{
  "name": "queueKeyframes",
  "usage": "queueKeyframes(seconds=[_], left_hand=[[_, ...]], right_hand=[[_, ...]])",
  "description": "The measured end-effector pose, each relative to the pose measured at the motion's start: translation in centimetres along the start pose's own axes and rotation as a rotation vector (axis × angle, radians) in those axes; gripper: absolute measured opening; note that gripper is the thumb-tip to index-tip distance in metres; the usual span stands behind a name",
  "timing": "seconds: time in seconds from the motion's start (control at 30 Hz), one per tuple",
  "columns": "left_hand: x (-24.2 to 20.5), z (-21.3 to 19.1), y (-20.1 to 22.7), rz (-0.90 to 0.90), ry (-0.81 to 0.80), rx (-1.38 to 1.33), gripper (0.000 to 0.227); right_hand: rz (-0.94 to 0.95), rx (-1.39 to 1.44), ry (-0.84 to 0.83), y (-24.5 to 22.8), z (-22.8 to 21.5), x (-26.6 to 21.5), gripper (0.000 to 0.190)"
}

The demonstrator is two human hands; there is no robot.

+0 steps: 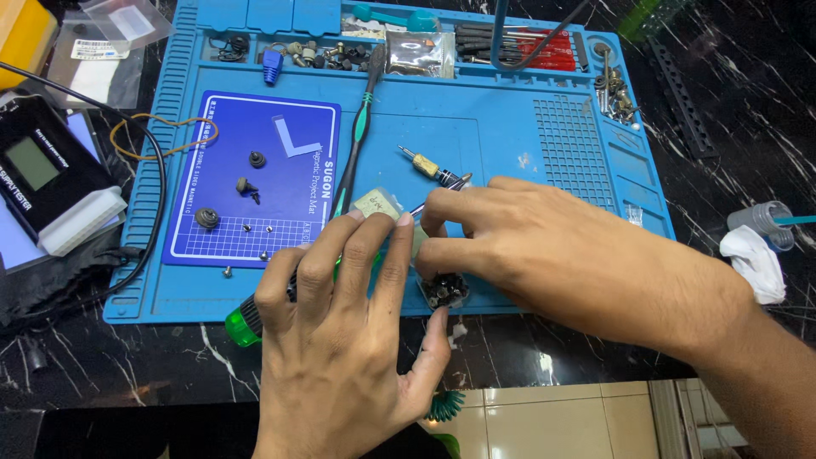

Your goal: The person installs a hard drive into a computer case using a screwdriver. They secure the drive with screws, then move to a workbench to organize small parts and tools before returning to the computer to continue the installation.

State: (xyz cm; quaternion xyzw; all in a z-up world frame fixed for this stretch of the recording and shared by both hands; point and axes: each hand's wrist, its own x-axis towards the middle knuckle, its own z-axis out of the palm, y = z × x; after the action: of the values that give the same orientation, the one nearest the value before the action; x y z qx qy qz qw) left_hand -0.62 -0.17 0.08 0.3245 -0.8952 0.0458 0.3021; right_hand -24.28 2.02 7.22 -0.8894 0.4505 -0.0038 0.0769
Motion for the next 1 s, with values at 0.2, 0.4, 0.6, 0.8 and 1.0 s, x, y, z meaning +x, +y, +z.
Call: queueKeyframes(seconds=[0.2, 0.4, 0.6, 0.8, 1.0], left_hand=[[-0.1, 0.0, -0.1, 0.009, -0.007, 0.01, 0.076], [-0.1, 0.1, -0.1, 0.003, -0.004, -0.026, 0.077], [-0.3, 0.2, -0.1, -0.004, -0.006, -0.029, 0.076], [-0.3, 0.1, 0.0, -0.008, -0.009, -0.04, 0.075], [-0.4, 0.2, 0.0, -0.009, -0.019, -0.044, 0.076]], right_hand=[[0.006, 0.034, -0.055, 0.4, -0.8, 0.1, 0.043], [-0.081, 0.062, -0.027, 0.0, -0.6, 1.1, 0.04], [-0.115, -0.045, -0.019, -0.3, -0.8, 1.4, 0.05], [-0.098, 0.016, -0.069, -0.2, -1.1, 1.7, 0.039], [-0.078, 0.033, -0.116, -0.4, -1.4, 1.9, 0.025]])
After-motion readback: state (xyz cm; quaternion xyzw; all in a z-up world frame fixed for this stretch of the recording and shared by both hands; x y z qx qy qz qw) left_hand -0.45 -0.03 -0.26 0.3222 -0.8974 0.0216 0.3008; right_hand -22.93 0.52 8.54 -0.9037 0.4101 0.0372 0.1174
